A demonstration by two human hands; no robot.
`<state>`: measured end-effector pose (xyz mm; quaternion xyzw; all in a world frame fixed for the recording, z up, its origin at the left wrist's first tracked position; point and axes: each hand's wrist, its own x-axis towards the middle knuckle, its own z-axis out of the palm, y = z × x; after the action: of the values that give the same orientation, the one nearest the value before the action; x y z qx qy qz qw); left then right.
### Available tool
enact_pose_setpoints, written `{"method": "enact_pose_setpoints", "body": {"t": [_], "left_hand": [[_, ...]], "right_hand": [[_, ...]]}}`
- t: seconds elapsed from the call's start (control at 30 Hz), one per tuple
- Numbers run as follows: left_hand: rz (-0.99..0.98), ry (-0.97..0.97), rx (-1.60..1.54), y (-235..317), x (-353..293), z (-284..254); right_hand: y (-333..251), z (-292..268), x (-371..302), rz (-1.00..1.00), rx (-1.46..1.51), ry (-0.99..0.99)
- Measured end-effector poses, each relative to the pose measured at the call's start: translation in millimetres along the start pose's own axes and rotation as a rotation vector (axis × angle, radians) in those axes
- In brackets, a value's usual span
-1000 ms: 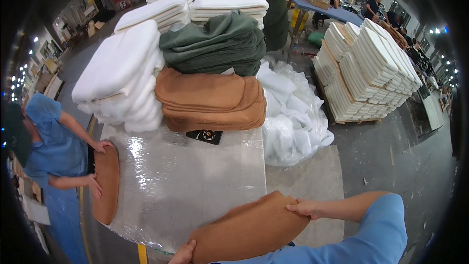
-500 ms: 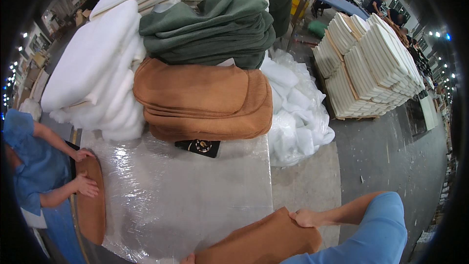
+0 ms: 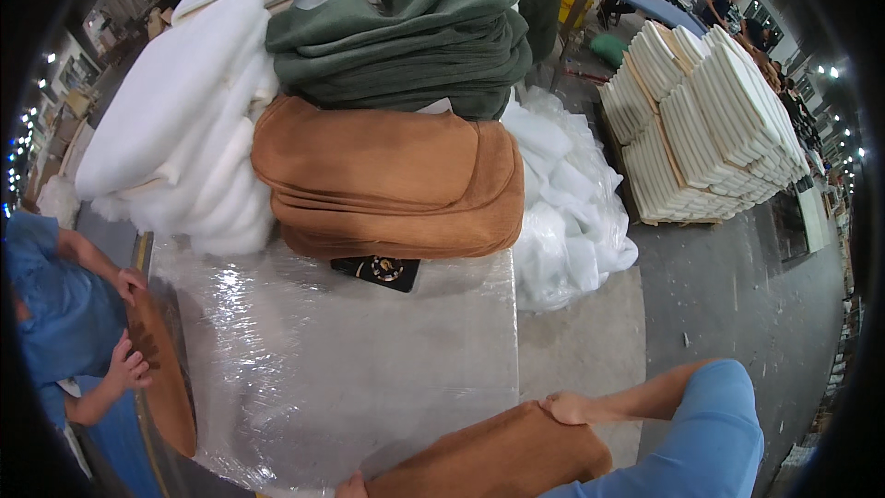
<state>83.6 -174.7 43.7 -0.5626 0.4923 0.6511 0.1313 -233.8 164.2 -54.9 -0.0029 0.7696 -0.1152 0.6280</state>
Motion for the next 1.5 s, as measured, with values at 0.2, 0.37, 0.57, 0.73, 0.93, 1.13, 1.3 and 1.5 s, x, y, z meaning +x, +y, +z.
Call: {"method": "enact_pose_setpoints", "body": {"t": [0.2, 0.37, 0.57, 0.73, 0.93, 1.13, 1.3, 1.5], "left_hand": [[0.059, -0.006, 0.003, 9.2, -48.2, 0.3], [0.082, -0.050, 0.010, 12.4, -101.2, 11.9], [0.149, -0.056, 0.105, -20.0, -74.1, 9.4], [0.019, -0.100, -0.021, -52.9, -33.7, 5.7], [-0.170, -0.178, -0.008, -53.8, -9.8, -4.0], [-0.130, -0.419, -0.198, -62.2, -12.7, -7.1], [-0.096, -0.320, -0.192, -96.1, -19.7, 13.5], [0.140, 0.096, 0.151, -127.0, -21.4, 54.5]], "right_hand": [[9.3, -7.8, -27.1, 0.053, 0.351, 0.025], [16.9, -10.7, -163.7, -0.056, 0.408, -0.209], [0.8, 1.3, -174.1, -0.084, 0.360, -0.066], [5.9, 2.4, -136.7, -0.053, 0.297, -0.070], [16.8, 4.8, -85.1, -0.087, 0.435, -0.069], [-20.1, -15.6, -106.5, -0.347, 0.552, 0.132], [-87.1, -32.1, -143.3, -0.663, 0.757, 0.228], [-148.3, -22.4, -100.7, -0.870, 0.719, 0.606]]}}
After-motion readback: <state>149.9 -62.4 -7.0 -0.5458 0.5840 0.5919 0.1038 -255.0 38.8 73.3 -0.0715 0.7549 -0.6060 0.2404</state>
